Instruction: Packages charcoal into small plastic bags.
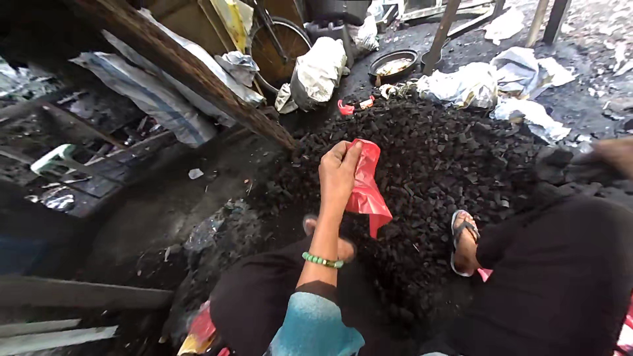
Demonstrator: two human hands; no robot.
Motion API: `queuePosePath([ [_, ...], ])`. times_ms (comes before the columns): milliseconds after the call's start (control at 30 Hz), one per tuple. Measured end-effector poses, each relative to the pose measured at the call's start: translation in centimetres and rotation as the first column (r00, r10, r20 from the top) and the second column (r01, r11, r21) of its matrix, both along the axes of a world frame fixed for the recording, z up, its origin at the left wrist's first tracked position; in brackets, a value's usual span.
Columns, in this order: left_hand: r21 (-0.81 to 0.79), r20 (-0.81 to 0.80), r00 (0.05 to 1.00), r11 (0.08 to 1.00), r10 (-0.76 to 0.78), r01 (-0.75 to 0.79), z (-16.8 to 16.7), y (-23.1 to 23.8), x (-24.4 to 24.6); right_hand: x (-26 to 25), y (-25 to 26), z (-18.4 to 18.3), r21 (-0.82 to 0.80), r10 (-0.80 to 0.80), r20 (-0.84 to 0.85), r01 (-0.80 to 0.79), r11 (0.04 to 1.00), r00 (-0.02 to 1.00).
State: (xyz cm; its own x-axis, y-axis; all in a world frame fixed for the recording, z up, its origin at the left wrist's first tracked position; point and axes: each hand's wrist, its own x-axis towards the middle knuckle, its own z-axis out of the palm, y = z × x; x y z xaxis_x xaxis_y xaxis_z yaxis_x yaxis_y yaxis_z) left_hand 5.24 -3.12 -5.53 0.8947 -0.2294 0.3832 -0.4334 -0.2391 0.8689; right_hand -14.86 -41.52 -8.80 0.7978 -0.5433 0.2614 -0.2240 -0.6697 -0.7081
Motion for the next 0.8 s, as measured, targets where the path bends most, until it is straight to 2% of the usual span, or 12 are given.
queuePosePath([
  [67, -0.116, -0.021, 1.0, 0.993, -0.021, 0.018, 0.6, 0.1, -0.7, 3.9, 7.1, 0.4, 0.093, 0.25, -0.064, -0.244, 0.965, 0.966],
  [133, -0.206, -0.076, 0.997, 0.979, -0.017, 0.001, 1.2, 0.8, -1.2, 7.6, 13.1, -2.1, 0.284, 0.508, -0.2, -0.447, 0.848, 0.838],
  [167, -0.247, -0.115, 0.993, 0.969, -0.008, -0.021, 1.4, 1.3, -1.3, 9.3, 15.6, -4.1, 0.394, 0.606, -0.213, -0.5, 0.771, 0.766],
  [233, -0.292, -0.17, 0.985, 0.953, 0.031, -0.08, 1.2, 3.0, -1.2, 11.9, 19.9, -7.5, 0.615, 0.713, -0.141, -0.504, 0.607, 0.687],
  [267, -0.299, -0.183, 0.982, 0.948, 0.053, -0.107, 0.7, 4.1, -1.0, 12.9, 21.7, -8.7, 0.743, 0.721, -0.072, -0.446, 0.5, 0.689],
  [333, -0.275, -0.215, 0.969, 0.945, 0.122, -0.18, -0.4, 6.3, -0.9, 14.0, 24.6, -10.2, 0.912, 0.637, 0.072, -0.308, 0.269, 0.768],
  [400, -0.177, -0.239, 0.95, 0.953, 0.199, -0.244, -1.9, 8.7, -0.8, 14.7, 26.4, -10.5, 0.96, 0.457, 0.208, -0.27, 0.075, 0.865],
  [433, -0.094, -0.248, 0.939, 0.958, 0.24, -0.27, -2.7, 9.9, -1.0, 14.9, 26.8, -10.2, 0.959, 0.367, 0.252, -0.282, 0.031, 0.895],
  [500, 0.007, -0.269, 0.913, 0.948, 0.308, -0.318, -4.6, 11.6, -1.0, 15.1, 26.4, -10.0, 0.952, 0.292, 0.269, -0.3, 0.064, 0.918],
  [600, 0.167, -0.266, 0.863, 0.902, 0.43, -0.398, -6.9, 11.7, -0.6, 15.5, 24.9, -9.8, 0.936, 0.305, 0.222, -0.29, 0.201, 0.926],
  [700, 0.411, -0.141, 0.841, 0.803, 0.523, -0.43, -6.9, 9.4, -0.4, 15.6, 23.6, -9.6, 0.915, 0.305, 0.189, -0.28, 0.291, 0.933],
  [800, 0.476, -0.005, 0.857, 0.755, 0.515, -0.451, -6.4, 6.7, -1.2, 15.0, 22.3, -10.1, 0.91, 0.296, 0.172, -0.266, 0.318, 0.94],
])
